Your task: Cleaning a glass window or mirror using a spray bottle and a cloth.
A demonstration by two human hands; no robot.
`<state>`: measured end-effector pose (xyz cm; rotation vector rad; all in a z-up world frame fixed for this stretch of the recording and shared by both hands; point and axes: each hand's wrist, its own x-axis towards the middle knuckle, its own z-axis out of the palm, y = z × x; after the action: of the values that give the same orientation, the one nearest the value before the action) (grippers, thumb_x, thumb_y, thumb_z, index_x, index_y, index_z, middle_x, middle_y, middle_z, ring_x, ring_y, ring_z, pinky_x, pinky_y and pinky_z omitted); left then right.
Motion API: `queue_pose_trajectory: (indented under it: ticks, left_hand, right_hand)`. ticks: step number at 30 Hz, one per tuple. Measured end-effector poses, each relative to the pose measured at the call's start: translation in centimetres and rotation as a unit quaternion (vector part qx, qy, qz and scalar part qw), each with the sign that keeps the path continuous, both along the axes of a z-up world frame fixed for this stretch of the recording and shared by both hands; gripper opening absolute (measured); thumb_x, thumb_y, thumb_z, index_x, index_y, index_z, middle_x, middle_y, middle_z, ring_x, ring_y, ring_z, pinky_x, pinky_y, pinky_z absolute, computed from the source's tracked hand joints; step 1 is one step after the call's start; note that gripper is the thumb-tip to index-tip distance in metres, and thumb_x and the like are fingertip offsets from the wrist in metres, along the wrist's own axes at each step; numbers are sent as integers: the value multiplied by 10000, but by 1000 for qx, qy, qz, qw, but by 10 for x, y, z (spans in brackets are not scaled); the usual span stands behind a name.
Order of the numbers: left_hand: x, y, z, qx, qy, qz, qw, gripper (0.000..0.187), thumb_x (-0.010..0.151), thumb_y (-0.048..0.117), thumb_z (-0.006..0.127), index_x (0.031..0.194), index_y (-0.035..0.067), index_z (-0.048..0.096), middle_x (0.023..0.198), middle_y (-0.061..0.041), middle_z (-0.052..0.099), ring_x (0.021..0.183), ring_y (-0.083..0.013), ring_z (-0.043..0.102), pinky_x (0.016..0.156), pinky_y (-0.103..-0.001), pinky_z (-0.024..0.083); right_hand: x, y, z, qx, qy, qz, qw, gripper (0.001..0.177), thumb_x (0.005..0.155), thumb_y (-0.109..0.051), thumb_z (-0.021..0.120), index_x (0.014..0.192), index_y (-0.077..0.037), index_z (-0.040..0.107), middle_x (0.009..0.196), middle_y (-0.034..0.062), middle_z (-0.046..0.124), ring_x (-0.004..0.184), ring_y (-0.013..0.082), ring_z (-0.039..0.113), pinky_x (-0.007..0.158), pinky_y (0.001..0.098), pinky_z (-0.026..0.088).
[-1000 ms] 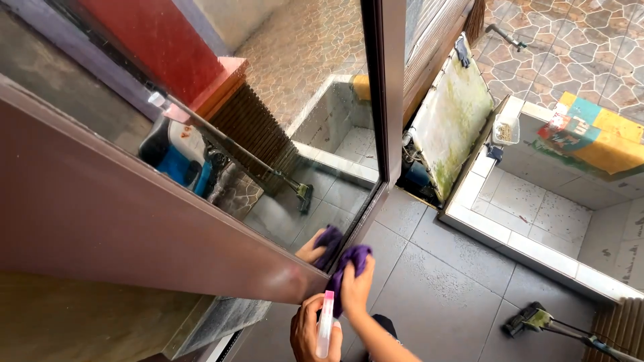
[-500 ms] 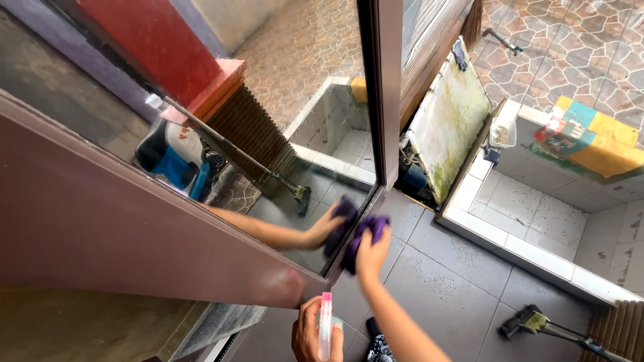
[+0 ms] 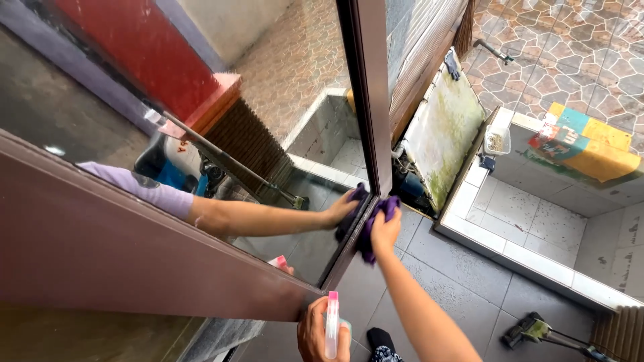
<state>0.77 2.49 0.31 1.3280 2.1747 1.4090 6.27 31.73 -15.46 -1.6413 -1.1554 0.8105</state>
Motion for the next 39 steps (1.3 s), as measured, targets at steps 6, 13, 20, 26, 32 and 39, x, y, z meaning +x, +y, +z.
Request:
queue_pose_trajectory:
  ticks: [6,13,20,26,32,39]
  left_hand:
    - [0,6,6,-12,-2,1,1000,568,635,196,695,1178,39,633,1158,-126,698,1064,-325,682,964,-455,474]
    - [4,39,21,2,-26,-15,1000,549,628,184,684,1157,42,640,1145,-129,700,1050,-321,695,932,-433,516]
    - [16,72,35,66,-38,-44,996,531,674,168,685,1180,18,620,1135,-167,694,1016,-340,701,893,-437,541]
    - [43,130,99,92,-120,-42,988,490,766,112,678,1234,-4,591,1114,-180,685,965,-340,732,835,-415,584]
    - [58,235,153,178,-60,-20,982,461,872,191,741,1230,-14,537,1105,-201,616,1009,-376,660,868,-434,540]
    - [60,305,167,127,-3,48,991,572,842,309,809,1179,-11,476,1122,-227,538,1050,-438,566,892,-497,475]
  right_hand:
    - [-9,72,89,41,88,-44,994,399,916,-244,653,1273,-71,609,1119,164,705,1050,325,679,954,408,494]
    - [-28,62,223,252,136,24,958,294,960,-116,653,1243,-36,647,1128,158,702,1063,308,671,986,367,504]
    - [-2,46,105,155,40,20,987,371,937,-208,676,1282,-85,622,1132,197,677,1059,378,653,940,429,496]
    - [21,47,47,63,-40,88,993,425,895,-286,715,1272,-118,610,1103,221,686,1045,417,652,901,470,505]
    - [37,68,18,38,-24,171,984,410,873,-311,695,1223,-105,639,1049,206,719,976,395,689,842,459,531]
    - [39,105,-19,0,1,231,973,387,882,-340,708,1119,-34,695,1028,198,752,936,353,718,794,448,531]
